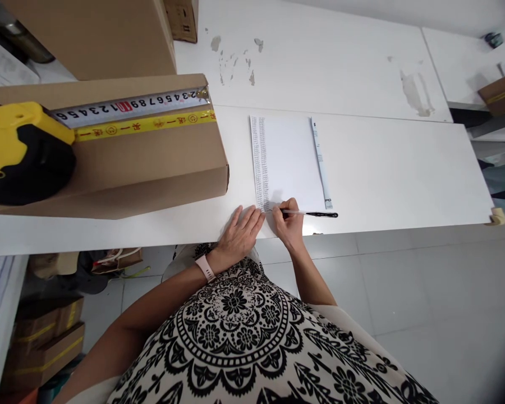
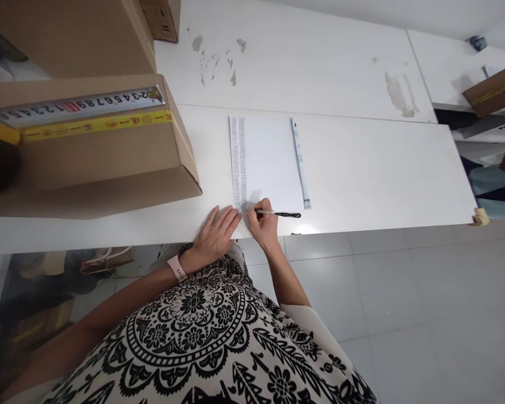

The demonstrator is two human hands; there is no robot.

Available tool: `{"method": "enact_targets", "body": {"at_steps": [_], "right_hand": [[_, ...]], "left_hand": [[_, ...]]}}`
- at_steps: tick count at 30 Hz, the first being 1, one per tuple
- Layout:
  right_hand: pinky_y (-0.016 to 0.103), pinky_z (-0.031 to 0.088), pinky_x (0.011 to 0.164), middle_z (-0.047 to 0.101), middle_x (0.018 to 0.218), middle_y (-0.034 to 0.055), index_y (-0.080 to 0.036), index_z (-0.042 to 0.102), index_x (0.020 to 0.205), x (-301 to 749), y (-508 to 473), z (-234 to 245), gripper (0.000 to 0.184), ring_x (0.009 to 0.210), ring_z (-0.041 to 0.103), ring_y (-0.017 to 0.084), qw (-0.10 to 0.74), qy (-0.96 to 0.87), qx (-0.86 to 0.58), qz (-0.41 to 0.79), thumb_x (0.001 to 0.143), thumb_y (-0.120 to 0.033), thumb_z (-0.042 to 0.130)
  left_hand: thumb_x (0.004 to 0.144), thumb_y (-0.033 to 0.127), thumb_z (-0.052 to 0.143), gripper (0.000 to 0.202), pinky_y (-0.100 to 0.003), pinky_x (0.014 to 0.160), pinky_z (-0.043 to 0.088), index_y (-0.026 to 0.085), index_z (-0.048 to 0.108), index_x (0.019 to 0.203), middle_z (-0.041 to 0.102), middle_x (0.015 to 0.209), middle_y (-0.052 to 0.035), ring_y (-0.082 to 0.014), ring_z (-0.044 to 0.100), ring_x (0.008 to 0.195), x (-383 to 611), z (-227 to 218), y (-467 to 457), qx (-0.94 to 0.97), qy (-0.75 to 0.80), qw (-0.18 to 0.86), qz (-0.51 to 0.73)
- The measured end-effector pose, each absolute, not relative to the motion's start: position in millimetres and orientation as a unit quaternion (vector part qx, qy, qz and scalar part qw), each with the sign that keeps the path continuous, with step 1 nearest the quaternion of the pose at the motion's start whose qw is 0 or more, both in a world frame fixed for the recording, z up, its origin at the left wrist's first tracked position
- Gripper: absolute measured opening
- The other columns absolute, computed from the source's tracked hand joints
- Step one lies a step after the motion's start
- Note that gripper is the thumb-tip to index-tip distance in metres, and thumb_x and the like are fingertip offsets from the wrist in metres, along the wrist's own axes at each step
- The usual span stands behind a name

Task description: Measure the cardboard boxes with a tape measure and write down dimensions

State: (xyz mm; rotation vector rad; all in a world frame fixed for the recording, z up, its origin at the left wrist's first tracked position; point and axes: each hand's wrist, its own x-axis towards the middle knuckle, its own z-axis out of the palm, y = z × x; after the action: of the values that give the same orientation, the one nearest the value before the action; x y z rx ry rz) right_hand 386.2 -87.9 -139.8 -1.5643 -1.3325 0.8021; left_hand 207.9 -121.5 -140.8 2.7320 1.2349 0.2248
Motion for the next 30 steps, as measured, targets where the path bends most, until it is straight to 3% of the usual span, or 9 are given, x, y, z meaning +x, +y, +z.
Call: {"method": "enact_targets", "body": {"at_steps": [24, 27, 30], "right_hand": [[0.025, 0.033, 0.052, 0.042, 0.06, -0.0078, -0.025, 0.042, 0.073, 386.1, -87.6, -139.6, 0.027, 0.054, 0.039, 0.01, 0.468, -0.524, -0.633, 0.325, 0.086, -0.031, 0.066], [0.026, 0.037, 0.056, 0.047, 0.066, -0.0063, -0.025, 0.045, 0.078, 384.9, -88.5, -140.3, 0.025, 0.058, 0.043, 0.011, 0.516, -0.493, -0.632, 0.303, 0.089, -0.035, 0.064], [0.029, 0.046, 0.065, 0.061, 0.077, -0.0023, -0.025, 0.054, 0.097, 385.4, -88.7, -140.9, 0.016, 0.066, 0.054, 0.014, 0.539, -0.48, -0.628, 0.29, 0.097, -0.04, 0.055]], "left_hand": [[0.101, 0.021, 0.039, 0.059, -0.057, 0.128, 0.021, 0.003, 0.034, 0.157, 0.044, 0.159, -0.0203, -0.0316, 0.034, 0.152, 208.0, -140.4, -121.2, 0.907, 0.408, 0.068, 0.081], [0.101, 0.021, 0.039, 0.059, -0.055, 0.128, 0.02, 0.003, 0.034, 0.156, 0.044, 0.159, -0.0194, -0.0312, 0.034, 0.152, 207.2, -138.4, -121.1, 0.907, 0.408, 0.063, 0.08], [0.1, 0.02, 0.041, 0.058, -0.055, 0.128, 0.02, 0.003, 0.036, 0.155, 0.045, 0.159, -0.0191, -0.0311, 0.035, 0.152, 206.4, -135.6, -120.7, 0.907, 0.409, 0.06, 0.076]]}}
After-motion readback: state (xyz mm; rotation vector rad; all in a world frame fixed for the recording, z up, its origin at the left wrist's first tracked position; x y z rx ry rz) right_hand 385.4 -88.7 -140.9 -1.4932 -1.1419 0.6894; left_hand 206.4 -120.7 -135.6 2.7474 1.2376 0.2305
